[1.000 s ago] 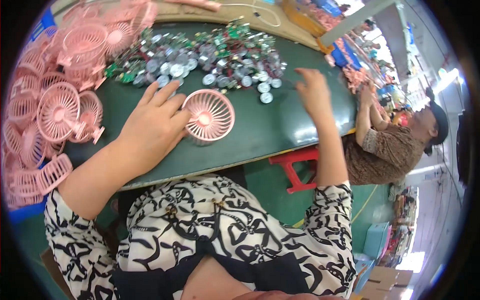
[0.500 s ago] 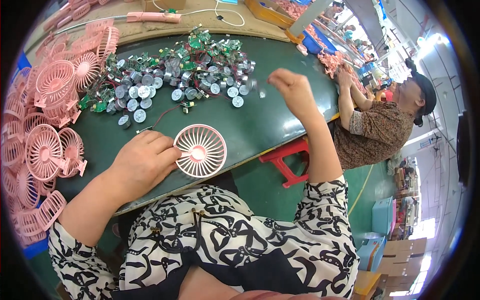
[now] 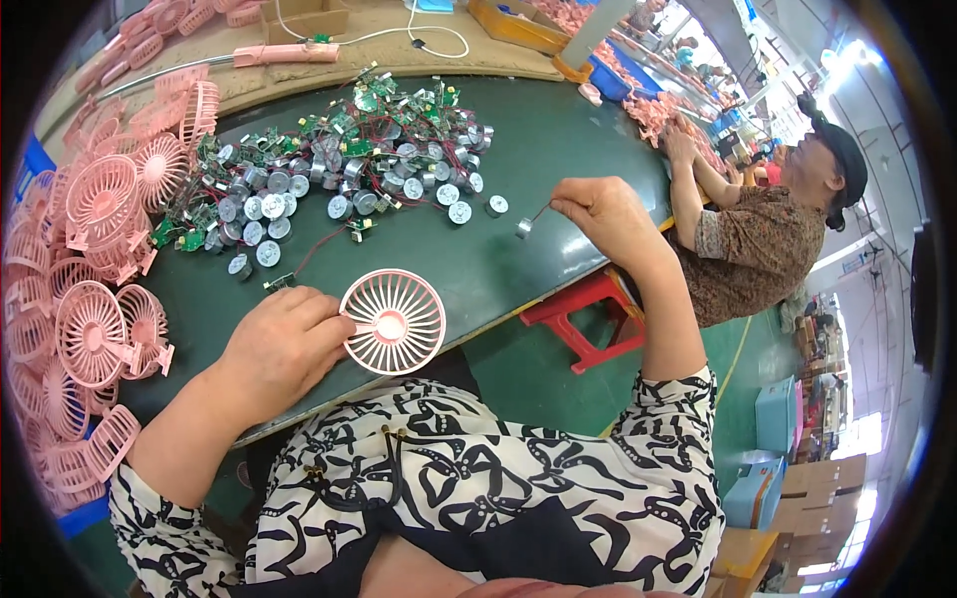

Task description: The person assembles mini fans by fitting motor and circuit units into plastic fan covers by hand. The person also retrieves electronic components from a box onto the workstation and pulls additional fan covers from a large bin using a reacher tool.

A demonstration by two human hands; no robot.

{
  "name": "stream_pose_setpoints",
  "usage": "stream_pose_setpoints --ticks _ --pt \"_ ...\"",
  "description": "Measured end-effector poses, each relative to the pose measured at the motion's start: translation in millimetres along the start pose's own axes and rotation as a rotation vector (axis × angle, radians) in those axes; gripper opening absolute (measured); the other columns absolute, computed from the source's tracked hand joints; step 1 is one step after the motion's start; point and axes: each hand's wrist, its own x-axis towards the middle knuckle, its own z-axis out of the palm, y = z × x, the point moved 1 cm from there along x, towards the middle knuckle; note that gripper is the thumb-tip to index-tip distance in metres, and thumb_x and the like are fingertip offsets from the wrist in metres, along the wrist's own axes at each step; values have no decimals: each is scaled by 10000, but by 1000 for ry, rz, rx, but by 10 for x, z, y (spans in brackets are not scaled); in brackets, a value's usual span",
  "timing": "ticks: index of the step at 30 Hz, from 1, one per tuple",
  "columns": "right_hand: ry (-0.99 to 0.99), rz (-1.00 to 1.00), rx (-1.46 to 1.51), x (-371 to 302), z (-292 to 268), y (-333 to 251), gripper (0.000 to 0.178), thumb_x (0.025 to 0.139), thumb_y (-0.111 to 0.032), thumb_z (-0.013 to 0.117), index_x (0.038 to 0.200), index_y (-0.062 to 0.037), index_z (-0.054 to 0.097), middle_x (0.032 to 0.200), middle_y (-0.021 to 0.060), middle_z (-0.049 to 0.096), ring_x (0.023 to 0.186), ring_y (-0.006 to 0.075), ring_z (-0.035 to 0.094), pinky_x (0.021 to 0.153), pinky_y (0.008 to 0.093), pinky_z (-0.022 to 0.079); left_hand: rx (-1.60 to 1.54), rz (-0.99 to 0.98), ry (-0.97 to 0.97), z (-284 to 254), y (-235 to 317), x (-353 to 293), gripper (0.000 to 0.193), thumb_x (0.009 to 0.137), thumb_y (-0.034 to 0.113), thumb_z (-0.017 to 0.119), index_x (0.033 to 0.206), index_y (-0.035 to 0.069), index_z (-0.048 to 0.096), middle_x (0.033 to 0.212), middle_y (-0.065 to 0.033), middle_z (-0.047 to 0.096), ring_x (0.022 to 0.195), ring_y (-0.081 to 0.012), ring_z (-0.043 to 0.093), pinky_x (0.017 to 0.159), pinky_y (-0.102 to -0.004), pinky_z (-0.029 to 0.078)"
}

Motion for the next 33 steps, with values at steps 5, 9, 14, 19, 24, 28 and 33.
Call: stream_pose_setpoints --ticks 5,9,14,19,24,28,33 --pt "-120 -160 -92 342 385 289 142 893 -177 611 895 -46 666 806 162 636 808 364 627 731 449 501 2 -15 5 48 -3 27 263 770 88 726 1014 48 634 993 -102 616 947 -285 601 813 -392 502" --pt "166 -174 -356 445 608 373 160 889 -162 628 1018 -87 687 926 134 610 973 330 611 791 429 497 -6 -23 17 44 -2 3 259 770 84 725 1012 50 638 994 -98 618 946 -284 603 802 -389 505" --pt "412 77 11 30 748 11 180 904 -171 651 1020 -37 681 886 153 670 796 331 660 716 385 513 -18 -6 24 4 -69 -69 219 789 102 712 985 62 623 978 -82 613 948 -275 600 798 -384 500" --pt "373 220 127 -121 906 -196 247 892 -230 691 997 -10 651 810 148 655 742 325 650 673 414 498 -44 4 38 18 -112 -129 166 808 113 697 941 70 608 955 -74 604 922 -263 593 781 -377 497" --pt "266 217 70 -129 897 -357 259 864 -216 718 1013 -21 635 836 145 657 732 321 647 666 414 501 -45 13 50 26 -121 -213 203 793 99 710 973 64 625 977 -84 611 921 -274 597 777 -385 499" --pt "254 110 74 -232 946 -383 229 839 -134 728 1025 -43 631 907 124 646 738 315 646 666 404 510 -40 18 23 59 -123 -258 247 772 84 728 1001 57 639 1008 -96 624 923 -285 606 768 -395 501" --pt "251 -181 -220 -373 859 -313 240 807 -63 673 1043 -92 641 964 84 595 884 260 624 711 376 504 -29 13 47 85 -122 -267 211 789 99 710 981 65 630 983 -82 616 919 -272 597 772 -386 502"
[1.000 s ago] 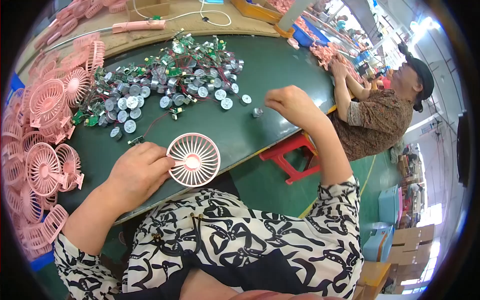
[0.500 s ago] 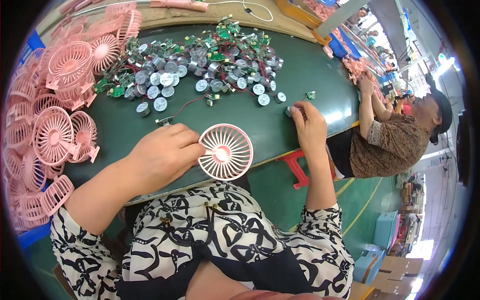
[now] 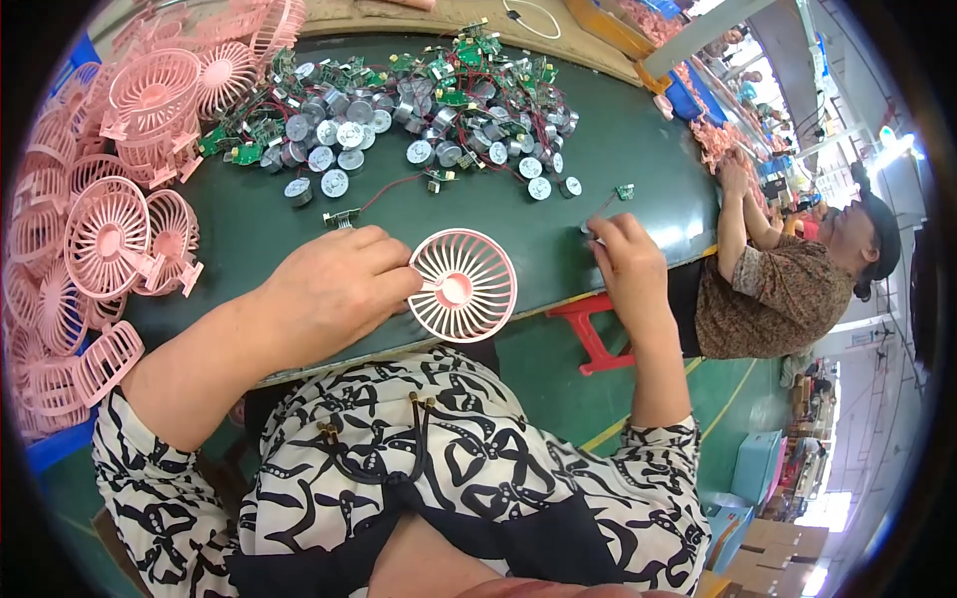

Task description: The person assembles mini fans by fitting motor and circuit units into plastic fan covers by hand. The person also retrieves electronic components from a box onto the workstation and pulls additional fan covers from a large bin using a reacher tool.

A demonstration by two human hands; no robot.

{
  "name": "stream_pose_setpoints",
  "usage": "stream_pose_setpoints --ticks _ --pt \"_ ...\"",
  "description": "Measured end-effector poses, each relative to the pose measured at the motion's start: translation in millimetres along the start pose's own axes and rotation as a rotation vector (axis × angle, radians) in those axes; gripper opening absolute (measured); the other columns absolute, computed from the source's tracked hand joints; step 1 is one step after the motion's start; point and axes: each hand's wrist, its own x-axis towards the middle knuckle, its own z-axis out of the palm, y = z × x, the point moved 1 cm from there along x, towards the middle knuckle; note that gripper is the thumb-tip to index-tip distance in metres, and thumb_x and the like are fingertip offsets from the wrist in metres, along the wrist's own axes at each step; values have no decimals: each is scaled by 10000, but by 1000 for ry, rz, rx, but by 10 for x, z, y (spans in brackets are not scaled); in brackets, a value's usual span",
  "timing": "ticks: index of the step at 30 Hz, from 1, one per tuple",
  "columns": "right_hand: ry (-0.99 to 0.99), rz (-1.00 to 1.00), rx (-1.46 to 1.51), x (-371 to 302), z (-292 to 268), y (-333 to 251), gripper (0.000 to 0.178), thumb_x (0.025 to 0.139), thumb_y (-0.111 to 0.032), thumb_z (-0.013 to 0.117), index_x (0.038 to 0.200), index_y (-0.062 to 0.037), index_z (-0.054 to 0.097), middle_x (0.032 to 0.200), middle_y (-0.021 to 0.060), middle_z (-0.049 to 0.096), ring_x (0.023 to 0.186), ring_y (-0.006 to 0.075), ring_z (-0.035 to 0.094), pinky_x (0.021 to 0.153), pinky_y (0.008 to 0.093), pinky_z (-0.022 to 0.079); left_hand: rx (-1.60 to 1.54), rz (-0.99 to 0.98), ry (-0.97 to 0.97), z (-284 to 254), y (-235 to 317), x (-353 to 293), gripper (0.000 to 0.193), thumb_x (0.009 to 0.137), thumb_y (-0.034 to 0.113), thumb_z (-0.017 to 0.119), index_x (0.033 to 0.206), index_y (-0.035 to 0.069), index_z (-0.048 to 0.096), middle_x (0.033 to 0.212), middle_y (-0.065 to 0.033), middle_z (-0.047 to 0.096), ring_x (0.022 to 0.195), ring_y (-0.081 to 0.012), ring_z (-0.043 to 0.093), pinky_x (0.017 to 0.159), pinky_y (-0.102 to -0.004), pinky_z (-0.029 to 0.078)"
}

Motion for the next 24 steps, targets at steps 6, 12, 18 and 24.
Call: stream_pose_setpoints --ticks 6,12,18,24 --pt "-238 -392 -313 71 -131 -79 298 783 -76 572 1076 -86 624 1121 92 581 1011 252 570 806 363 476 2 1 -3 48 -7 14 177 806 120 695 957 69 620 962 -73 610 928 -265 592 781 -385 504" --pt "-203 -263 -95 -59 -72 -65 409 804 -81 638 1210 -83 595 1192 104 582 1033 288 585 840 400 500 17 -27 -59 0 18 115 198 801 123 706 974 69 625 979 -74 616 956 -275 600 811 -391 500" --pt "19 116 87 -81 8 -16 374 819 -196 744 1131 -51 597 1024 119 620 881 283 629 729 381 523 -19 -51 -54 -29 37 262 254 763 68 727 1003 53 646 988 -91 617 940 -277 606 800 -389 512" --pt "-115 305 148 61 36 120 329 815 -263 762 947 -22 581 782 118 621 676 293 625 615 382 498 -13 -30 -59 -2 16 357 268 754 51 729 1008 38 645 994 -103 617 926 -291 613 792 -393 520"
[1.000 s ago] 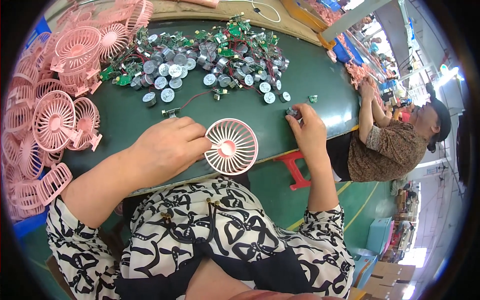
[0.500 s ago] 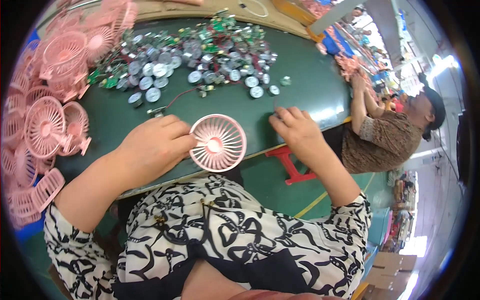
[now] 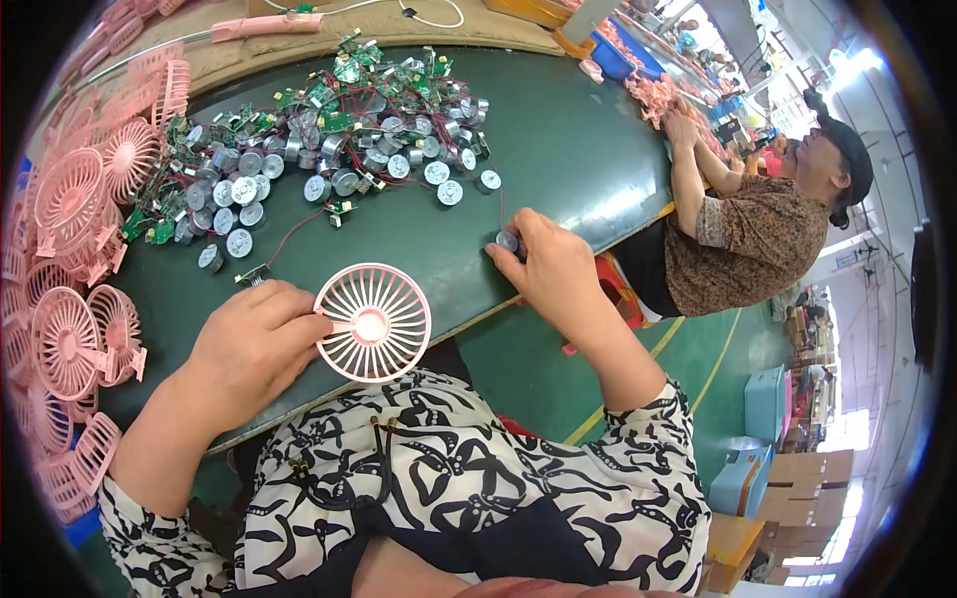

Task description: The person assembles mini fans by fitting motor and circuit units into plastic fan covers by hand. The person also retrieves electronic components from a box onto the workstation and pulls additional fan covers from a large bin using a reacher tool.

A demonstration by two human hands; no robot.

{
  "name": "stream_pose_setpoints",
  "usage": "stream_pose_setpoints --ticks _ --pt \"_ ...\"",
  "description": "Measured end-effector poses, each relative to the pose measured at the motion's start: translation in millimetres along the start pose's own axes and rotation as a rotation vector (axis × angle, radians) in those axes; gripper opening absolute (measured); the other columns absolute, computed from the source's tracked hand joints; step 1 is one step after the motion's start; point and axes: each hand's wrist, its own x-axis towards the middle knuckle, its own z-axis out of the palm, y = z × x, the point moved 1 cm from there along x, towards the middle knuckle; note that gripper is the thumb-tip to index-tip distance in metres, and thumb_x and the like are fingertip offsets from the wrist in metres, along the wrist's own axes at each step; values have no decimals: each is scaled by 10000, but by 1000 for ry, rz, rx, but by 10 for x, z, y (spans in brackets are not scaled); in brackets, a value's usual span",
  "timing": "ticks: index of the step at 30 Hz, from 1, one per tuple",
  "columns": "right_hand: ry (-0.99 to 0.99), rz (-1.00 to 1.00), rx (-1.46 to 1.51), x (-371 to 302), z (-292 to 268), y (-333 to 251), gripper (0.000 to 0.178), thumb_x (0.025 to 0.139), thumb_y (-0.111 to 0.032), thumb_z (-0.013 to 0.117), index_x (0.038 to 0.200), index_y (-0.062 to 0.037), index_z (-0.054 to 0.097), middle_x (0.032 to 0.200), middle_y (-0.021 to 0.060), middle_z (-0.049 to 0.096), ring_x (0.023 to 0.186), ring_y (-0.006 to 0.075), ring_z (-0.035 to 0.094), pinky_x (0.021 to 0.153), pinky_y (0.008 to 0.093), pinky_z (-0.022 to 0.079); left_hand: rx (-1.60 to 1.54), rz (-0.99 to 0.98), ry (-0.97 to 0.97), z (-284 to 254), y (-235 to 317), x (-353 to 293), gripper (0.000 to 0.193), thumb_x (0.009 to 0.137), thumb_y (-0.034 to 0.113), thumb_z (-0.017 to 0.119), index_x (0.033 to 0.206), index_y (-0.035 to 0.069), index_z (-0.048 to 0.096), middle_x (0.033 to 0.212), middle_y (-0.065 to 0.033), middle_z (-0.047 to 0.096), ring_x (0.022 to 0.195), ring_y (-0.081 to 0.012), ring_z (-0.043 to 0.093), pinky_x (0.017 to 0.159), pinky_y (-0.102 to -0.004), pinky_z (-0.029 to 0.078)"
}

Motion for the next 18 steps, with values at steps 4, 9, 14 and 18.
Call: stream_pose_setpoints --ticks 4,9,14,18 --pt "-332 324 775 89 -166 132 257 853 -269 727 927 -47 621 736 27 624 567 140 572 534 287 462 -5 17 1 -21 82 -51 272 750 47 727 1009 37 644 994 -106 616 920 -297 612 783 -394 519" --pt "-283 137 1283 220 -407 -520 195 887 -143 687 1034 -22 646 811 24 637 670 86 573 619 231 466 4 -9 11 -50 25 -218 269 755 69 720 1012 42 645 1001 -106 617 937 -294 604 785 -380 509" --pt "-130 -549 475 -38 -109 -1206 294 782 -129 772 1037 -42 655 838 89 612 752 254 598 649 337 482 15 44 9 4 -48 -438 252 777 90 709 1014 47 636 1016 -102 622 943 -298 601 806 -394 511" --pt "-187 -631 220 -132 54 -1436 278 748 -123 766 994 -56 656 854 80 612 789 285 572 675 400 489 3 41 2 74 -56 -569 238 806 101 680 1033 48 631 1010 -100 616 961 -285 591 823 -393 504"
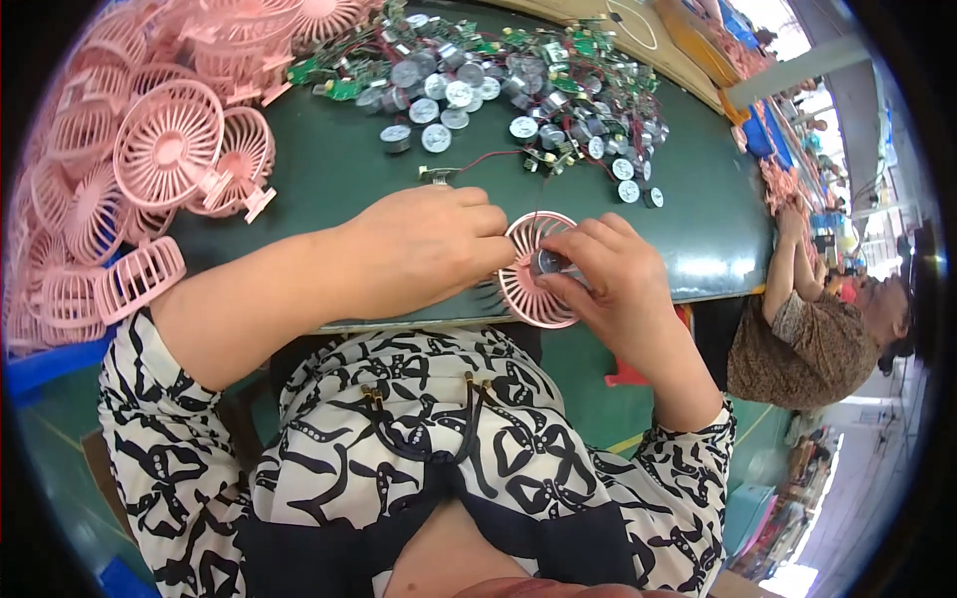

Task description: The person assembles mini fans by fitting motor and circuit units into plastic fan covers by hand. The person also retrieves electronic components from a box onto the workstation and pulls additional fan covers from a large bin using a reacher tool.

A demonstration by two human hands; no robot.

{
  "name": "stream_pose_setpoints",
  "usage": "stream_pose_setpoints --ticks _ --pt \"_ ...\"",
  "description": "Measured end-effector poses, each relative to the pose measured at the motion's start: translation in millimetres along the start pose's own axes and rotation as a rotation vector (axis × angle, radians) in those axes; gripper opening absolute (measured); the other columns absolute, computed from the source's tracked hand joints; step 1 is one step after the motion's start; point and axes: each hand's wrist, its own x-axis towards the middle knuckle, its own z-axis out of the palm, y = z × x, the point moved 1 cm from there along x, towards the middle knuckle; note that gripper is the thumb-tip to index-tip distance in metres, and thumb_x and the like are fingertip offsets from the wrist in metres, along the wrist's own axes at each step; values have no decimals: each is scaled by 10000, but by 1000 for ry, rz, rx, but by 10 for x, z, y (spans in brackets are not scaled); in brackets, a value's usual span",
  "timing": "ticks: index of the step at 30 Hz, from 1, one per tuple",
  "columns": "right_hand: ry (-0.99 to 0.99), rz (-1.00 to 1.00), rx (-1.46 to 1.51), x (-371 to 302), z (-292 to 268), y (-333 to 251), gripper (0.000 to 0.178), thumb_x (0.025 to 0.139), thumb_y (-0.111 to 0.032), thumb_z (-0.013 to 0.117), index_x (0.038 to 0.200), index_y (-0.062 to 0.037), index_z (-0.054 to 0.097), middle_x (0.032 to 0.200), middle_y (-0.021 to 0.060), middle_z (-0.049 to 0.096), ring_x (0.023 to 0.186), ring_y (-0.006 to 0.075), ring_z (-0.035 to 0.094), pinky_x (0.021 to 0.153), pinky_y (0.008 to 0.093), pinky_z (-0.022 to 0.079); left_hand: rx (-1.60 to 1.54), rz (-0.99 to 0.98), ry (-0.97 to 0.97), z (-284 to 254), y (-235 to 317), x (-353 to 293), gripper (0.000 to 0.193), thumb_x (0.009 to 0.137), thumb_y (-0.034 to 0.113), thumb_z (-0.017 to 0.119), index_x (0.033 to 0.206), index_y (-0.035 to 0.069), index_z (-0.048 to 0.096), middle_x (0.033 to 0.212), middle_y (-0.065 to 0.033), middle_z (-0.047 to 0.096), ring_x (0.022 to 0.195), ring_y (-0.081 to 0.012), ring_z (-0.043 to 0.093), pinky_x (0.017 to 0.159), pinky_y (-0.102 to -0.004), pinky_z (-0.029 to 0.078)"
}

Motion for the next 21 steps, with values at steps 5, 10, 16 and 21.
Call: stream_pose_setpoints --ticks 5,10,16,21 --pt "-46 -48 12 128 69 -78 281 737 -113 761 997 -72 661 873 72 616 794 282 571 682 400 494 7 11 24 11 -47 -111 200 819 108 655 1009 54 623 974 -79 608 938 -266 589 799 -386 499" --pt "-100 -8 95 56 2 -42 277 744 -96 748 1008 -82 666 891 63 619 809 280 580 689 401 496 67 2 58 34 -36 -99 175 816 111 647 984 65 622 954 -67 605 919 -252 588 794 -380 495" --pt "-87 -43 1 91 48 -54 290 752 -68 731 1032 -89 659 937 71 616 849 288 601 712 398 507 97 17 85 94 -44 -93 149 813 108 644 954 66 618 910 -63 590 894 -247 586 789 -376 501" --pt "-130 -25 43 43 40 -12 267 770 -86 722 1023 -70 638 965 81 613 888 301 620 735 421 516 104 23 52 134 -7 -70 148 808 113 650 943 64 616 900 -66 585 878 -254 590 774 -371 509"
